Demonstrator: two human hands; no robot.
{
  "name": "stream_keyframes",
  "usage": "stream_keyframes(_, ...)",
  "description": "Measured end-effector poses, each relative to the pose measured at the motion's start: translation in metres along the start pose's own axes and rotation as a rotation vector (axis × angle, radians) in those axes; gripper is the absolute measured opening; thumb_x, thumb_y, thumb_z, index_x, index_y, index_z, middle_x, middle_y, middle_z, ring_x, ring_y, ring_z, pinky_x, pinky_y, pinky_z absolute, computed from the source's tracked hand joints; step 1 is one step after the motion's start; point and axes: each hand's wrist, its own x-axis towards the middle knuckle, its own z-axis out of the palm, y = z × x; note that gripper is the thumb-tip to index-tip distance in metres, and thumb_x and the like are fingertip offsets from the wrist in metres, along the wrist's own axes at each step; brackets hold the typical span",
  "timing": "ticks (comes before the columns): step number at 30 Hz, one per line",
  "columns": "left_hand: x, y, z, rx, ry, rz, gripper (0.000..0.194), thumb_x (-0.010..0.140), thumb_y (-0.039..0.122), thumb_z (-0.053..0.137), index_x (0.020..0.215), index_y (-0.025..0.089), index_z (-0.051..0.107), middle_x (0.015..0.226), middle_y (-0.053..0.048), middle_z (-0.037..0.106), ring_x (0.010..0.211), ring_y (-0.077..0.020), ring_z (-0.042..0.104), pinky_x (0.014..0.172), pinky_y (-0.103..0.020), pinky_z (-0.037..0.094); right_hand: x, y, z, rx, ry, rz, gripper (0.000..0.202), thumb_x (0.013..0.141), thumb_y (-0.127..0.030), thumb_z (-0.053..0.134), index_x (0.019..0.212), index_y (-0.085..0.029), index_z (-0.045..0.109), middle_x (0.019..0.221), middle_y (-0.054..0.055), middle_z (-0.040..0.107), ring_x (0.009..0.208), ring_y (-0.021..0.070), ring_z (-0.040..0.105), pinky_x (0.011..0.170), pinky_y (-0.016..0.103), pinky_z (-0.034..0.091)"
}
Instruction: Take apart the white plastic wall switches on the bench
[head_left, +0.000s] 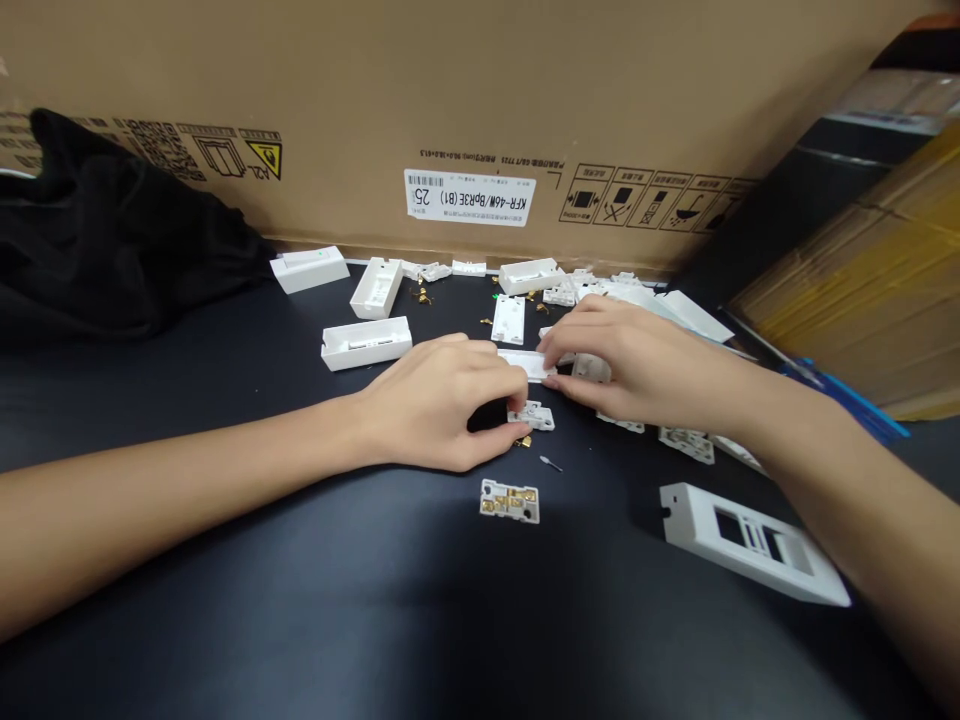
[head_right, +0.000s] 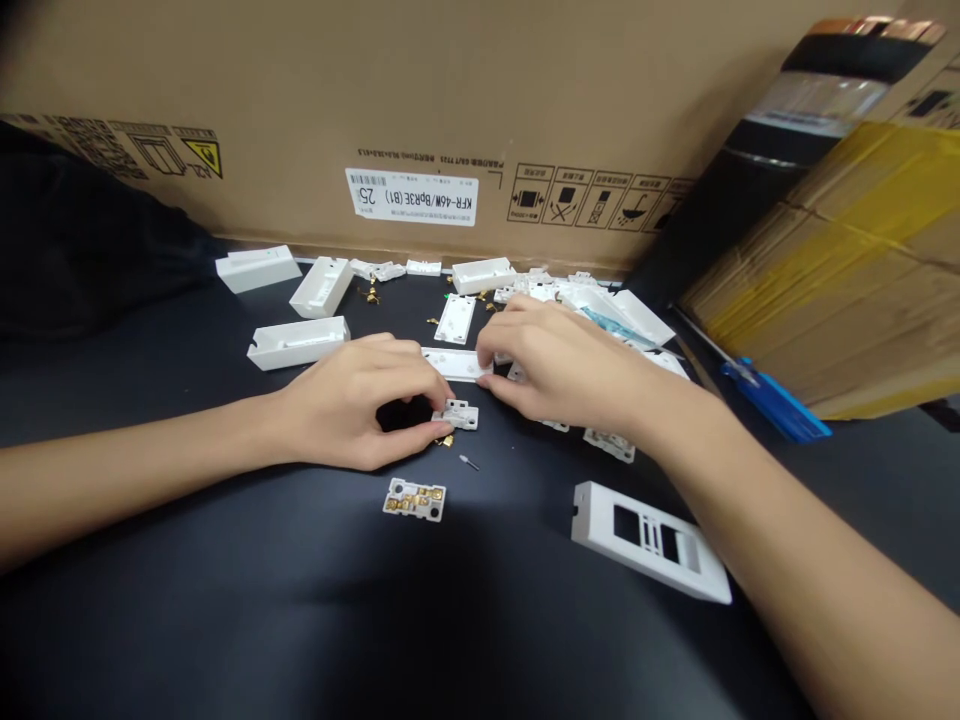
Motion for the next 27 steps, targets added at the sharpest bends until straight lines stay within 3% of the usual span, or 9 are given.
stream_keyframes(3,-0.001,0.002,-0.002,0.009,-0.002,-0.018,0.014,0.089,0.033,0.064,0.09,0.019,0.065,0.081,-0.001,0.07,0.078,-0.0165,0.064,0.073,-0.031,0.043,-0.002,-0.003,-0.008,-0.037,-0.059,0.054,0.016,0.086,-0.028,0.059,0.093,-0.017,0.068,0.089,0.009,0.069,0.084,0.0242,0.06,0.076,0.036,0.044)
stream_keyframes(9,-0.003,0.002,-0.007,0.003,0.013,-0.03,0.017,0.087,0.033,0.066,0.095,0.019,0.061,0.081,0.0,0.066,0.075,-0.0157,0.06,0.071,-0.031,0.043,-0.016,-0.009,-0.028,0.043,0.027,0.133,0.017,0.084,-0.034,0.063,0.092,-0.02,0.069,0.088,0.006,0.07,0.077,0.022,0.062,0.071,0.035,0.045)
stream_keyframes(15,-0.004,-0.004,-0.006,-0.062,0.201,-0.079,0.027,0.094,0.036,0.063,0.113,0.02,0.055,0.108,-0.007,0.061,0.081,-0.0148,0.059,0.071,-0.029,0.051,-0.033,-0.011,-0.037,0.158,0.022,0.071,0.015,0.085,-0.033,0.067,0.098,-0.026,0.071,0.096,0.005,0.072,0.083,0.0235,0.065,0.073,0.037,0.049)
stream_keyframes(20,-0.002,-0.007,-0.004,-0.129,0.127,0.011,0.045,0.092,0.043,0.068,0.128,0.021,0.053,0.119,-0.008,0.065,0.091,-0.0168,0.065,0.083,-0.03,0.056,-0.037,-0.014,-0.039,0.175,0.014,0.109,0.015,0.088,-0.035,0.066,0.101,-0.028,0.071,0.101,0.006,0.073,0.086,0.0246,0.066,0.074,0.037,0.05)
stream_keyframes(23,-0.001,-0.006,-0.003,-0.104,0.139,0.064,0.037,0.094,0.037,0.067,0.124,0.02,0.056,0.111,-0.008,0.07,0.09,-0.0169,0.067,0.084,-0.03,0.056,-0.037,-0.018,-0.037,0.215,-0.002,0.093,0.015,0.088,-0.033,0.066,0.1,-0.029,0.072,0.102,0.005,0.072,0.086,0.0244,0.066,0.074,0.037,0.051)
stream_keyframes(27,0.001,-0.004,-0.005,-0.095,0.165,0.099,0.013,0.097,0.017,0.056,0.109,0.018,0.06,0.1,-0.006,0.071,0.089,-0.0156,0.067,0.081,-0.027,0.055,-0.033,-0.025,-0.032,0.239,-0.014,0.093,0.019,0.087,-0.032,0.066,0.105,-0.03,0.072,0.105,0.005,0.07,0.089,0.0243,0.066,0.073,0.036,0.051)
